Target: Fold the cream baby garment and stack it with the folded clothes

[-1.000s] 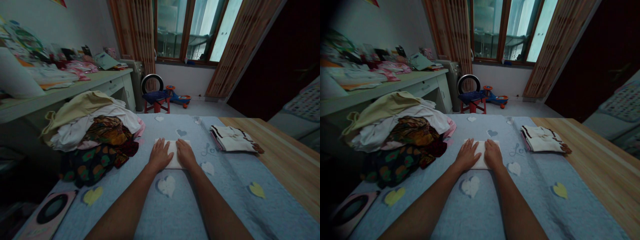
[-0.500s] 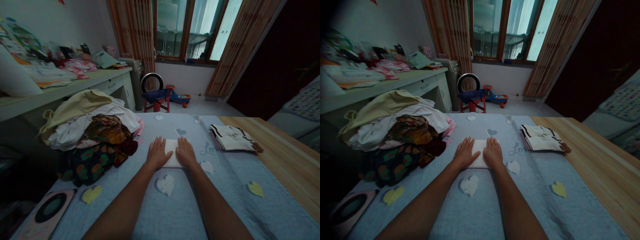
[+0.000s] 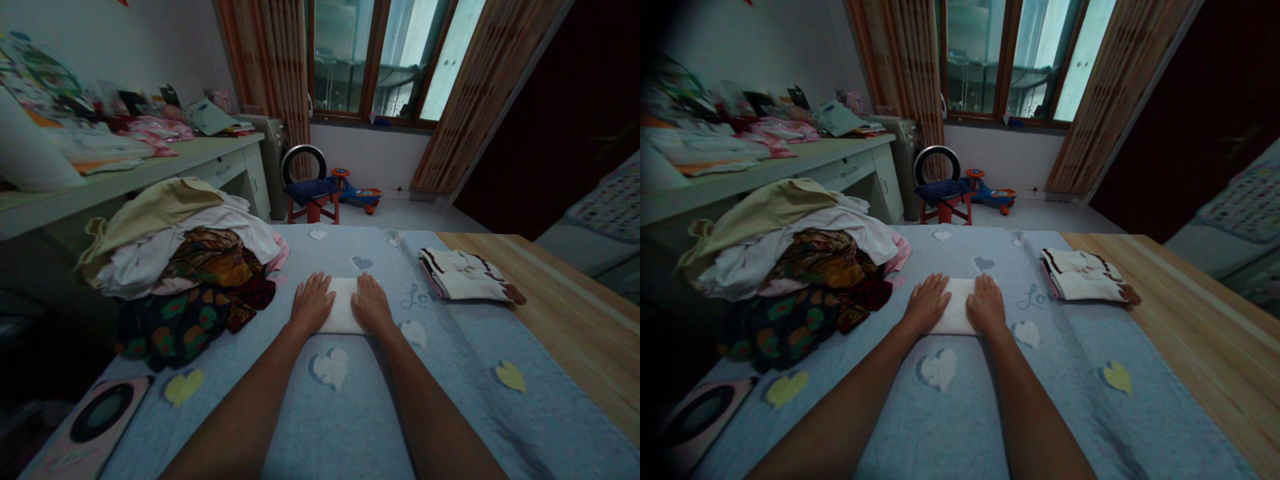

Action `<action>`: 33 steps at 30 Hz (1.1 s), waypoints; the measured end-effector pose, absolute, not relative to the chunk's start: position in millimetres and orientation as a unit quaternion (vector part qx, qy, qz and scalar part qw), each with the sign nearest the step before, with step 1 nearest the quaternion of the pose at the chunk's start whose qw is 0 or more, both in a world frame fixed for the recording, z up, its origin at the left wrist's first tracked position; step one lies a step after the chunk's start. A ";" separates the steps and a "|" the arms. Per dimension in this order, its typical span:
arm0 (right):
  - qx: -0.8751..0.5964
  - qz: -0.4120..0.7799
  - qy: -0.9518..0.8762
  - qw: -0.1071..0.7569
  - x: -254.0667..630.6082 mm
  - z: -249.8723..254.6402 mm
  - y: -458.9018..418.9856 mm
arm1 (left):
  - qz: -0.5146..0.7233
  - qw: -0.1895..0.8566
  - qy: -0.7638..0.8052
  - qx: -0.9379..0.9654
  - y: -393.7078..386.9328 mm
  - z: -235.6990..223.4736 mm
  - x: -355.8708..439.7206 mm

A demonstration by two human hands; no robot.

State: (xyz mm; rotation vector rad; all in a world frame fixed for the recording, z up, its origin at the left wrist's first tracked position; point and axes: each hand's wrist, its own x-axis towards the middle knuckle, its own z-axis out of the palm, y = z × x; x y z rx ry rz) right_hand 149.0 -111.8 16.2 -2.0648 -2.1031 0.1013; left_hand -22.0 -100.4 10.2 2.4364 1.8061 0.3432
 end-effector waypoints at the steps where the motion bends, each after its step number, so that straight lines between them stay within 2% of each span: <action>1: -0.696 0.036 -0.710 0.097 149.2 16.3 -111.7 | 0.111 0.043 0.592 0.797 -100.6 10.8 -21.7; 11: -0.673 0.004 -0.719 0.173 149.9 10.0 -113.1 | 0.127 0.025 0.588 0.799 -102.1 12.6 -18.5; 17: -0.668 -0.011 -0.709 0.224 146.3 21.1 -118.7 | 0.196 -0.031 0.566 0.800 -106.7 26.1 -15.7; 21: -0.674 -0.018 -0.707 0.213 144.4 25.0 -120.9 | 0.211 -0.016 0.532 0.820 -107.4 31.3 -14.3; 33: -0.676 -0.010 -0.714 0.180 144.1 28.4 -121.5 | 0.142 0.030 0.516 0.844 -100.1 7.5 -21.2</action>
